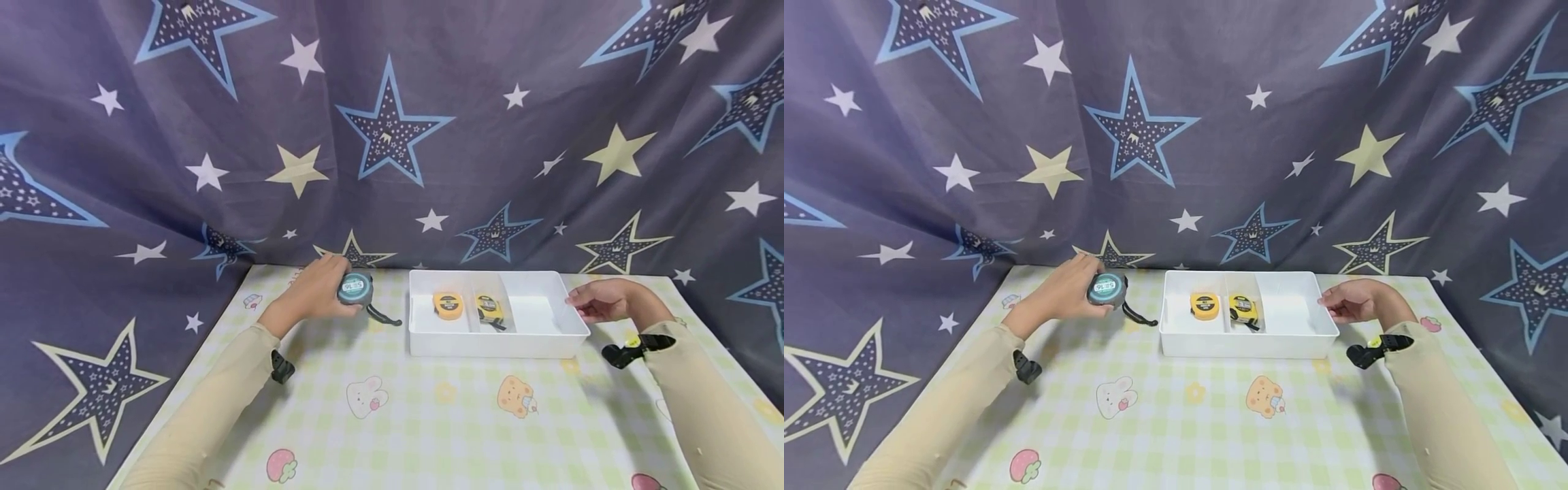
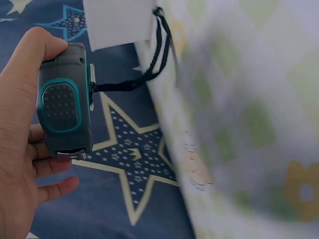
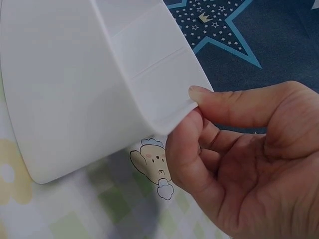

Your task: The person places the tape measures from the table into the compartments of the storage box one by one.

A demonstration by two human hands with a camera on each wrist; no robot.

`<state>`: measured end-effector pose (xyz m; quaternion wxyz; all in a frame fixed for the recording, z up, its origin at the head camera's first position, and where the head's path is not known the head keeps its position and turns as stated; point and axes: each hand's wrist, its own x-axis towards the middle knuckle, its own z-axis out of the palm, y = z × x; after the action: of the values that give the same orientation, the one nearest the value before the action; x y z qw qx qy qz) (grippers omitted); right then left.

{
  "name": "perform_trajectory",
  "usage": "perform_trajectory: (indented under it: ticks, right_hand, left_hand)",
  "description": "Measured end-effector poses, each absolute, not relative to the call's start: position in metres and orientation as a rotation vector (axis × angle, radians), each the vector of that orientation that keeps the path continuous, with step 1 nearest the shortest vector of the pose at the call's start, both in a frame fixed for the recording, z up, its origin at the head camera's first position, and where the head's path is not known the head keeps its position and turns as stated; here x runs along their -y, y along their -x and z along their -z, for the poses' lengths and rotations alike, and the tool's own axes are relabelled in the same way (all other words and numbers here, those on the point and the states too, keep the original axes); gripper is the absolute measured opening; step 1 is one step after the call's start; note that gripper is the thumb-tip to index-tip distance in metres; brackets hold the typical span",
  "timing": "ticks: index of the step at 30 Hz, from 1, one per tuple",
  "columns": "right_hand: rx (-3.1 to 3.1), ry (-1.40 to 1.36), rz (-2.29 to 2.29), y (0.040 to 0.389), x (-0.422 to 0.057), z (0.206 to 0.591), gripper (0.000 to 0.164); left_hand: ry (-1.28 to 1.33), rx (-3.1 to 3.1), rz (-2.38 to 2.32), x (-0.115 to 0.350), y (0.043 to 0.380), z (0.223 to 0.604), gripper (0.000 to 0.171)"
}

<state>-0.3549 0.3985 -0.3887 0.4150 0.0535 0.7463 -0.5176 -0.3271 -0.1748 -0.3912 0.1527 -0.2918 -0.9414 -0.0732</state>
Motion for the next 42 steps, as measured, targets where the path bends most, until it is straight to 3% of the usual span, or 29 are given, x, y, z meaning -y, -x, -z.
perform_trajectory:
  ticks: [29, 42]
  right_hand:
    - [-1.880, -0.153, 1.295, 0.357, -0.395, 0.390, 0.021]
    - [-1.862, -0.115, 1.306, 0.354, -0.399, 0.389, 0.022]
  left_hand:
    - [1.126, 2.582, 0.065, 0.104, 0.327, 0.275, 0.063]
    - [1.172, 2.554, 0.091, 0.056, 0.337, 0.254, 0.064]
